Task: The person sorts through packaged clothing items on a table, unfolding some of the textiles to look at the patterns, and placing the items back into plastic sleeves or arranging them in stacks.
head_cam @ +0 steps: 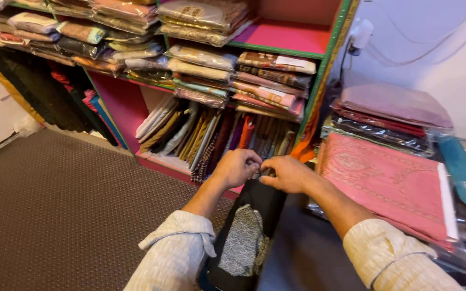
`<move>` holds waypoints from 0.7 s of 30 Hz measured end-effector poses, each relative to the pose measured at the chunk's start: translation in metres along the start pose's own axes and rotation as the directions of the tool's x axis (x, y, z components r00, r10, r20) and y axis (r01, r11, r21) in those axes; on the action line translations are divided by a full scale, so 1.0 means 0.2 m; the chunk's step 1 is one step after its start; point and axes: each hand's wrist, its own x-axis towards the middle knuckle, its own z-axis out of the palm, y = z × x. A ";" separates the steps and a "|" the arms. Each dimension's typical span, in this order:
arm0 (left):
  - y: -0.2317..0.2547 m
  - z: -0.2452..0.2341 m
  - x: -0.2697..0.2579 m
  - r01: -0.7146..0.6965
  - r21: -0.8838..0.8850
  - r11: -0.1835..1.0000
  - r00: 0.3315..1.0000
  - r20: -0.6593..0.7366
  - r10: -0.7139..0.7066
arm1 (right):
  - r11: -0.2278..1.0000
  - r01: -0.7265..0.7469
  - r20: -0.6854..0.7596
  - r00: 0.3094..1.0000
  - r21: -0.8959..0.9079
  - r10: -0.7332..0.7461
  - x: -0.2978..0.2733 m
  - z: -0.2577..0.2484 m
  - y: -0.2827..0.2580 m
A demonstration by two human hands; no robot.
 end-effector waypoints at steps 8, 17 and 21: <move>-0.37 -0.36 0.15 -0.102 -0.014 0.995 0.994 0.032 0.103 | 0.997 -0.073 -0.001 0.997 0.026 0.073 0.42 0.06 -0.23; -0.73 -0.76 0.31 -0.166 -0.075 0.983 0.986 0.013 0.168 | 0.987 -0.124 -0.063 0.989 0.097 0.131 0.72 0.02 -0.53; -0.78 -0.88 0.44 -0.202 -0.110 0.973 0.979 -0.054 0.197 | 0.990 -0.101 -0.125 0.986 0.097 0.112 0.86 0.03 -0.45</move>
